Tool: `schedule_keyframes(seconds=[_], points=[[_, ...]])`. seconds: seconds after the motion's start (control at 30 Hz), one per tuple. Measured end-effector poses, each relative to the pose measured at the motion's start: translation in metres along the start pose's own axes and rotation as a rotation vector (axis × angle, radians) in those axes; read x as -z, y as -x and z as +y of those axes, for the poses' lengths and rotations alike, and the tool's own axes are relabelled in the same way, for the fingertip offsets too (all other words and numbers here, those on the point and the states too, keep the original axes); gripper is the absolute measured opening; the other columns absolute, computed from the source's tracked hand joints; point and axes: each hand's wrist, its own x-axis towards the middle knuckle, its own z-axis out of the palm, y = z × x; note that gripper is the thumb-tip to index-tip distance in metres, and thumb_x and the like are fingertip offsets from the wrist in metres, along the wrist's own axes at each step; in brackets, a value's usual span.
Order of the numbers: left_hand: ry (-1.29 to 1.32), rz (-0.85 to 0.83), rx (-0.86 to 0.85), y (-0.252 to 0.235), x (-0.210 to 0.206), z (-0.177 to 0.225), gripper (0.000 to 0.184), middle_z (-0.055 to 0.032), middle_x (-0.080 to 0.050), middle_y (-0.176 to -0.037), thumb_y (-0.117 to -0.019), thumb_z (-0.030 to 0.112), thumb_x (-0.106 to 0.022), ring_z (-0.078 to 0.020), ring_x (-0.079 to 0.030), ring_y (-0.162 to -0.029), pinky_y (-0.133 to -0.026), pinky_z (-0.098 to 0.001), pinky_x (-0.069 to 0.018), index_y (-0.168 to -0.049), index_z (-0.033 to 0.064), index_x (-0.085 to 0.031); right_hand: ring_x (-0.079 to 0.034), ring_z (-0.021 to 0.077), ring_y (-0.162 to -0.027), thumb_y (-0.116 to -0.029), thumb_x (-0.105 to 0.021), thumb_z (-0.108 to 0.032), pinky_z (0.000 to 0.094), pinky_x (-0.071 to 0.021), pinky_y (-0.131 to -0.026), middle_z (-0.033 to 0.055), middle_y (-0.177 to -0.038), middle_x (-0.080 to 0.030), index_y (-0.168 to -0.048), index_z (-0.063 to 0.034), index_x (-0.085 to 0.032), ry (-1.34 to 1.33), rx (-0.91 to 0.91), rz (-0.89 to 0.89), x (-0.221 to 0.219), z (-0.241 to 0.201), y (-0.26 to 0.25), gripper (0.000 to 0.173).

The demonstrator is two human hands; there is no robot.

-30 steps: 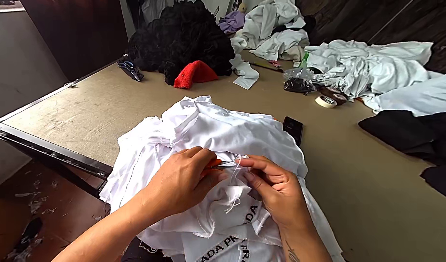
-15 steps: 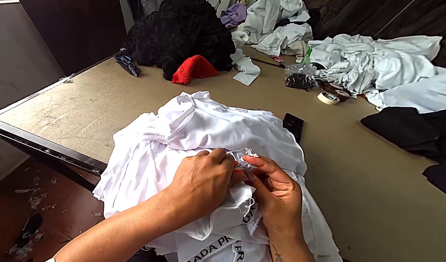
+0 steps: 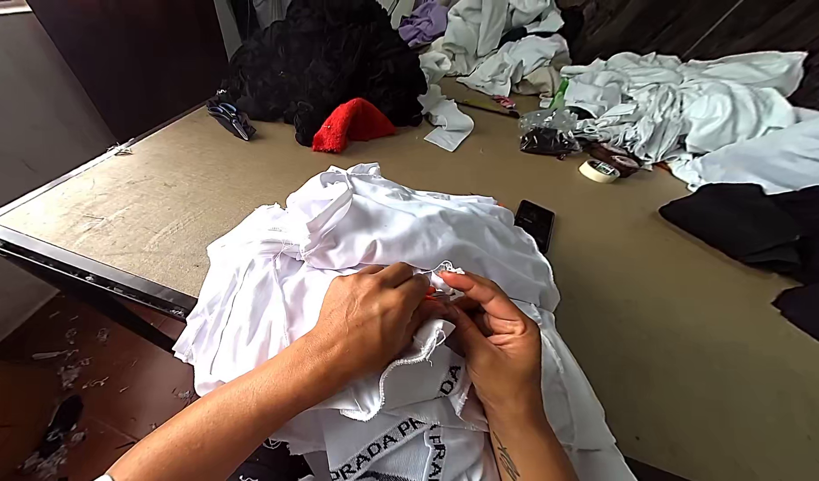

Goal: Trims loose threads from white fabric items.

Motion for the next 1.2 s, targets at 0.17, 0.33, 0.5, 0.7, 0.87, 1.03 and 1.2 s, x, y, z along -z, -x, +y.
schedule_keyframes(seconds=[0.17, 0.33, 0.5, 0.7, 0.87, 1.03, 1.2], points=[[-0.001, 0.023, -0.04, -0.001, -0.004, 0.0, 0.029, -0.0057, -0.068, -0.085, -0.1012, 0.03, -0.058, -0.0217, -0.068, -0.074, -0.056, -0.0348, -0.0527, -0.101, 0.0074, -0.076, -0.068, 0.0035, -0.096, -0.0923, -0.061, 0.004, 0.0181, -0.0582, -0.084, -0.0005, -0.124, -0.068, -0.126, -0.0077, -0.07, 0.016, 0.017, -0.007, 0.0, -0.001, 0.0, 0.036], [0.036, 0.084, -0.013, 0.001, -0.003, -0.002, 0.028, -0.0056, -0.069, -0.085, -0.1013, 0.028, -0.057, -0.0215, -0.069, -0.075, -0.058, -0.036, -0.0539, -0.101, 0.0068, -0.076, -0.067, 0.0027, -0.094, -0.0936, -0.07, -0.009, 0.017, -0.058, -0.082, -0.0017, -0.126, -0.066, -0.13, -0.0117, -0.068, 0.092, 0.041, 0.024, 0.006, -0.005, 0.009, 0.037], [0.019, 0.079, -0.031, -0.002, -0.007, -0.004, 0.031, -0.0071, -0.069, -0.087, -0.1016, 0.03, -0.058, -0.024, -0.067, -0.076, -0.06, -0.0369, -0.0528, -0.105, 0.0063, -0.076, -0.067, 0.003, -0.098, -0.0949, -0.066, -0.006, 0.0175, -0.0576, -0.085, 0.0002, -0.129, -0.064, -0.135, -0.0092, -0.065, 0.111, 0.048, -0.017, 0.007, -0.007, 0.008, 0.04], [-0.012, 0.148, -0.042, -0.001, -0.009, -0.006, 0.029, -0.0069, -0.069, -0.084, -0.1015, 0.027, -0.056, -0.0237, -0.066, -0.071, -0.055, -0.0367, -0.0506, -0.1, 0.0065, -0.077, -0.067, 0.0048, -0.102, -0.0983, -0.062, -0.007, 0.0195, -0.0576, -0.088, 0.001, -0.129, -0.065, -0.135, -0.0086, -0.065, 0.157, 0.07, -0.011, 0.008, -0.008, 0.009, 0.037], [-0.025, 0.166, -0.055, 0.0, -0.011, -0.006, 0.029, -0.0074, -0.069, -0.084, -0.1019, 0.026, -0.056, -0.0237, -0.066, -0.071, -0.055, -0.0359, -0.0499, -0.1, 0.0061, -0.077, -0.066, 0.0085, -0.114, -0.1, -0.06, -0.009, 0.0226, -0.0568, -0.095, 0.0051, -0.136, -0.061, -0.137, -0.0056, -0.063, 0.213, 0.088, -0.052, 0.011, -0.013, 0.014, 0.037], [-0.069, 0.175, -0.058, 0.0, -0.012, -0.007, 0.03, -0.0067, -0.069, -0.084, -0.1026, 0.027, -0.055, -0.0238, -0.065, -0.069, -0.054, -0.0359, -0.048, -0.099, 0.0068, -0.077, -0.065, 0.009, -0.114, -0.1009, -0.058, -0.01, 0.0217, -0.0567, -0.093, 0.0051, -0.137, -0.061, -0.138, -0.0072, -0.063, 0.232, 0.071, -0.064, 0.011, -0.015, 0.01, 0.038], [-0.065, 0.154, -0.089, 0.001, -0.01, -0.009, 0.03, -0.0086, -0.07, -0.091, -0.1034, 0.025, -0.053, -0.0256, -0.065, -0.075, -0.057, -0.0375, -0.0481, -0.107, 0.0059, -0.076, -0.063, 0.007, -0.116, -0.1017, -0.057, -0.011, 0.0199, -0.0544, -0.093, 0.0025, -0.138, -0.061, -0.136, -0.0087, -0.064, 0.222, 0.08, -0.043, 0.009, -0.014, 0.008, 0.035]])
